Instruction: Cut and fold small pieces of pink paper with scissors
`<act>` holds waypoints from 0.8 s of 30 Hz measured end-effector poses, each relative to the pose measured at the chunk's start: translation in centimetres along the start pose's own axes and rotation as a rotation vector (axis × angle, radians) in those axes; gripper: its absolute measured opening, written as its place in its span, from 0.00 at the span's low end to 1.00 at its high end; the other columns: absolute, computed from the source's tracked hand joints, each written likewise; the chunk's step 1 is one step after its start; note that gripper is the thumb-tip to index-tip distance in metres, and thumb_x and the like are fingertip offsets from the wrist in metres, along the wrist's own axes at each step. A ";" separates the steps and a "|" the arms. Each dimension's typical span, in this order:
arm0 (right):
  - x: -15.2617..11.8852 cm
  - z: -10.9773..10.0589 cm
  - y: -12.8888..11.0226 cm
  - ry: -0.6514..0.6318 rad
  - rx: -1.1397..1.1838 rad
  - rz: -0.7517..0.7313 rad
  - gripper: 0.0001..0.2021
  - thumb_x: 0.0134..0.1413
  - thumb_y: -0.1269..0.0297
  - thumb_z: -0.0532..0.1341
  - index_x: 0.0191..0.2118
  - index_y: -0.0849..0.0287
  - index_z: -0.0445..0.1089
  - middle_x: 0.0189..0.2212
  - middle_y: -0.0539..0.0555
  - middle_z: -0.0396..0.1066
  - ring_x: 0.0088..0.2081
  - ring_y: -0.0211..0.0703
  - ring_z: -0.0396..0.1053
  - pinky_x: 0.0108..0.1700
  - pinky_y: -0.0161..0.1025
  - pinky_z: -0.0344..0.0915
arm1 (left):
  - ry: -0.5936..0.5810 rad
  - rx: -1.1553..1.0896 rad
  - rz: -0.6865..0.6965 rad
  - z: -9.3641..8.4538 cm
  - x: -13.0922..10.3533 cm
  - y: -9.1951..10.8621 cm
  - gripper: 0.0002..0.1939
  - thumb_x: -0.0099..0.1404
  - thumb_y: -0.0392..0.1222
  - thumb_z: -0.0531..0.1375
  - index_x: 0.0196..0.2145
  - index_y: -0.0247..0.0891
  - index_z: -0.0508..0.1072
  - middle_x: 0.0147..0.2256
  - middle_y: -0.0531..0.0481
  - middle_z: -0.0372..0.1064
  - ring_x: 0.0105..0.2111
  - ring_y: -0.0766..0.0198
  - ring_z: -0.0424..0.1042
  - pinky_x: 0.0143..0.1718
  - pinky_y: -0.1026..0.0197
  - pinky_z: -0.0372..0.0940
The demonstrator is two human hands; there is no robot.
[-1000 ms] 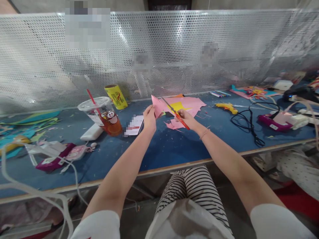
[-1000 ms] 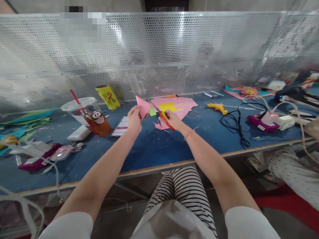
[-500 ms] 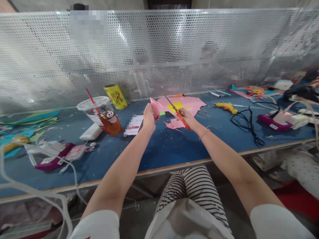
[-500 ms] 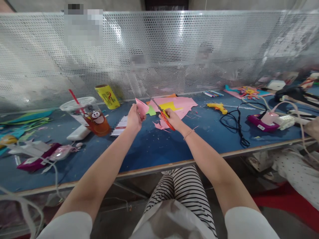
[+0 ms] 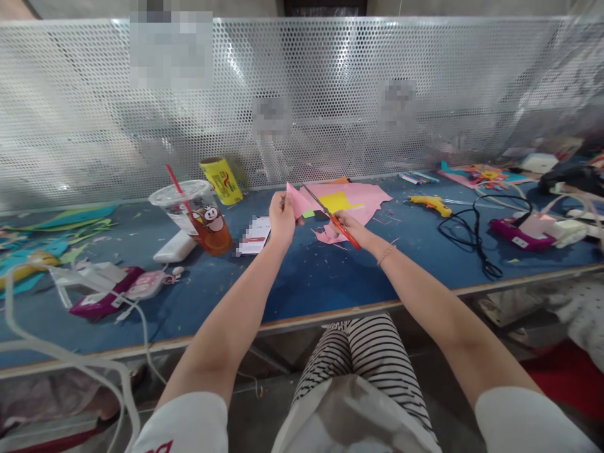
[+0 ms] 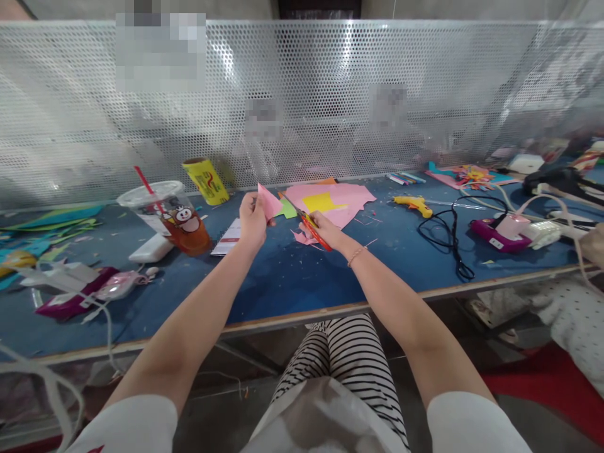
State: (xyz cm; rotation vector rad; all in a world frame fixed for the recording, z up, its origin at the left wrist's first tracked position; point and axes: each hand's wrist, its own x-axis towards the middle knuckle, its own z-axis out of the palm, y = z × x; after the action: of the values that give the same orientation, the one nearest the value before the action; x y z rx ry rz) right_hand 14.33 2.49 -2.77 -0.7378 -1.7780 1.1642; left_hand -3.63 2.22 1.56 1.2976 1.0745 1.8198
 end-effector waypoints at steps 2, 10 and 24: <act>-0.2 0.0 -0.1 -0.022 -0.019 0.001 0.12 0.48 0.57 0.57 0.33 0.56 0.53 0.22 0.44 0.61 0.24 0.32 0.61 0.32 0.35 0.61 | 0.037 0.008 0.041 0.0 -0.1 0.0 0.08 0.59 0.46 0.54 0.33 0.41 0.64 0.17 0.59 0.57 0.12 0.75 0.54 0.14 0.70 0.49; 0.0 0.4 0.3 -0.091 0.092 0.051 0.12 0.47 0.56 0.58 0.32 0.57 0.54 0.24 0.45 0.62 0.24 0.31 0.59 0.29 0.32 0.62 | -0.011 0.029 0.094 0.3 -0.4 -0.1 0.07 0.58 0.42 0.56 0.34 0.40 0.61 0.20 0.58 0.61 0.12 0.76 0.55 0.14 0.70 0.49; 0.3 0.7 0.3 -0.005 0.080 0.122 0.13 0.46 0.54 0.59 0.32 0.57 0.56 0.21 0.43 0.60 0.19 0.28 0.59 0.24 0.29 0.60 | -0.118 0.095 0.163 0.4 -0.5 -0.2 0.06 0.56 0.35 0.54 0.34 0.37 0.62 0.17 0.59 0.61 0.15 0.73 0.61 0.19 0.69 0.58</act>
State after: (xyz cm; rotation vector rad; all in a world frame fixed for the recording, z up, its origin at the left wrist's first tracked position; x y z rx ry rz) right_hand 13.53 2.58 -3.05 -0.8048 -1.6996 1.3113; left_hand -3.13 1.98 1.27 1.5698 1.0279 1.8014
